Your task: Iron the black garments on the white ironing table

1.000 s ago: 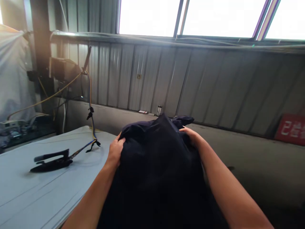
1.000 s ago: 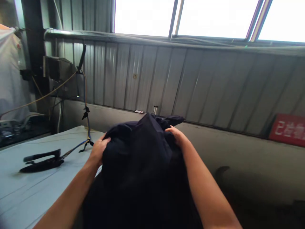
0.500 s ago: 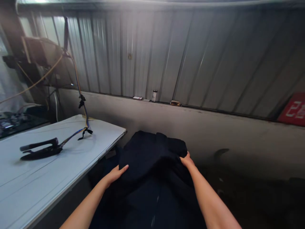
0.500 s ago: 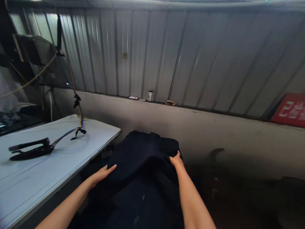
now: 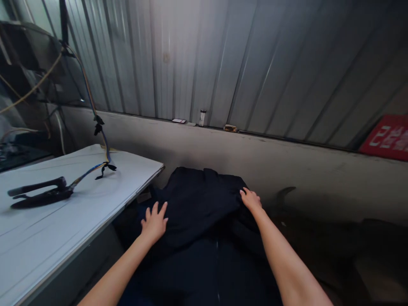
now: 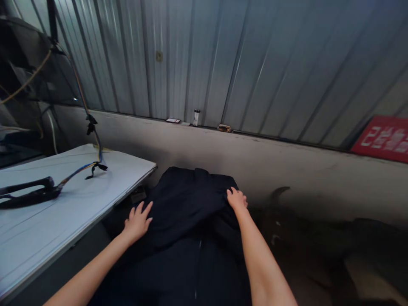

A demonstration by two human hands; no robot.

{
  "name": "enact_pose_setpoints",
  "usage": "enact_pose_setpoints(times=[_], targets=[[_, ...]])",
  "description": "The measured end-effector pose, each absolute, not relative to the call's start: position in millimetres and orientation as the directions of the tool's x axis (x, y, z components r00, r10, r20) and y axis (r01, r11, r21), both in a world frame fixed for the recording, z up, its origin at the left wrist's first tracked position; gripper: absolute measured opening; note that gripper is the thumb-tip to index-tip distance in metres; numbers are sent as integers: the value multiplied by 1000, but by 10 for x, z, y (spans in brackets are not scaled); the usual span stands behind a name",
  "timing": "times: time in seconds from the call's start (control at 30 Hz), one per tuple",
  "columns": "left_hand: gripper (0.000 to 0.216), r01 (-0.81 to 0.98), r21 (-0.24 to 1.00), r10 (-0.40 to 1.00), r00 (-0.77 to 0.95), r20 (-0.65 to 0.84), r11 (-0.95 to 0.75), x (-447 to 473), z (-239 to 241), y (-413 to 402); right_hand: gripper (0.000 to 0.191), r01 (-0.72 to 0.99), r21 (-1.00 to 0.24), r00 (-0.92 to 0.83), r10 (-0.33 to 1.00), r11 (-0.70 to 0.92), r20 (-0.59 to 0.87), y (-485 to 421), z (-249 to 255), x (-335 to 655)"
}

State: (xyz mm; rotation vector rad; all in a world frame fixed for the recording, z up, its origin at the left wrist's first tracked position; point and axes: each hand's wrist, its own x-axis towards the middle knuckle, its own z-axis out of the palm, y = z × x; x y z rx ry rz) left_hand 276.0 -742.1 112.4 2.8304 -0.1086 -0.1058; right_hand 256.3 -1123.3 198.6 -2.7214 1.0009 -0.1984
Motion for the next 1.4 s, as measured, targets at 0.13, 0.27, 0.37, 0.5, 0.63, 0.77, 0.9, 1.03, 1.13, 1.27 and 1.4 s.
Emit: enact_pose_setpoints(times=[0.13, 0.27, 0.37, 0.5, 0.63, 0.77, 0.9, 1.03, 1.13, 1.27, 1.4], targets=[[50, -256, 335, -268, 963, 10, -907, 2777, 1160, -7708, 51, -531, -253, 794, -579, -808, 183, -11295, 2005, 2377], [36, -317, 452, -273, 948, 160, -834, 2944, 1103, -7898, 61, -560, -264, 686, -618, -785, 384, -11223, 2001, 2256], [28, -329, 750, -284, 939, 195, -574, 3170, 1124, -8055, 70, -567, -201, 742, -602, -799, 296, -11053, 1921, 2276], [22, -139, 916, -249, 967, 45, -375, 3570, 1204, -8378, 62, -566, -160, 798, -586, -809, 142, -10882, 1771, 2347], [28, 60, 959, -255, 958, -134, -278, 3991, 1220, -8848, 56, -646, -220, 707, -682, -731, 188, -10852, 1621, 2342], [44, 244, 957, -330, 900, -284, -160, 4242, 1211, -9339, 49, -572, -204, 736, -607, -794, 300, -10869, 1426, 2277], [56, 306, 950, -426, 852, -303, -65, 4289, 1234, -9629, 44, -475, -163, 747, -494, -865, 445, -10964, 1243, 2268], [53, 322, 945, -432, 845, -316, -60, 4332, 1250, -9632, 44, -380, -206, 746, -431, -902, 507, -11061, 1214, 2371], [51, 348, 929, -411, 834, -368, -125, 4403, 1241, -9584, 42, -358, -229, 739, -425, -905, 523, -11078, 1218, 2472], [42, 327, 916, -400, 826, -397, -234, 4455, 1273, -9599, 39, -358, -215, 737, -417, -909, 532, -11106, 1170, 2522], [49, 173, 947, -371, 889, -269, -272, 4399, 1377, -9433, 38, -272, -201, 699, -337, -941, 630, -11144, 1278, 2516]])
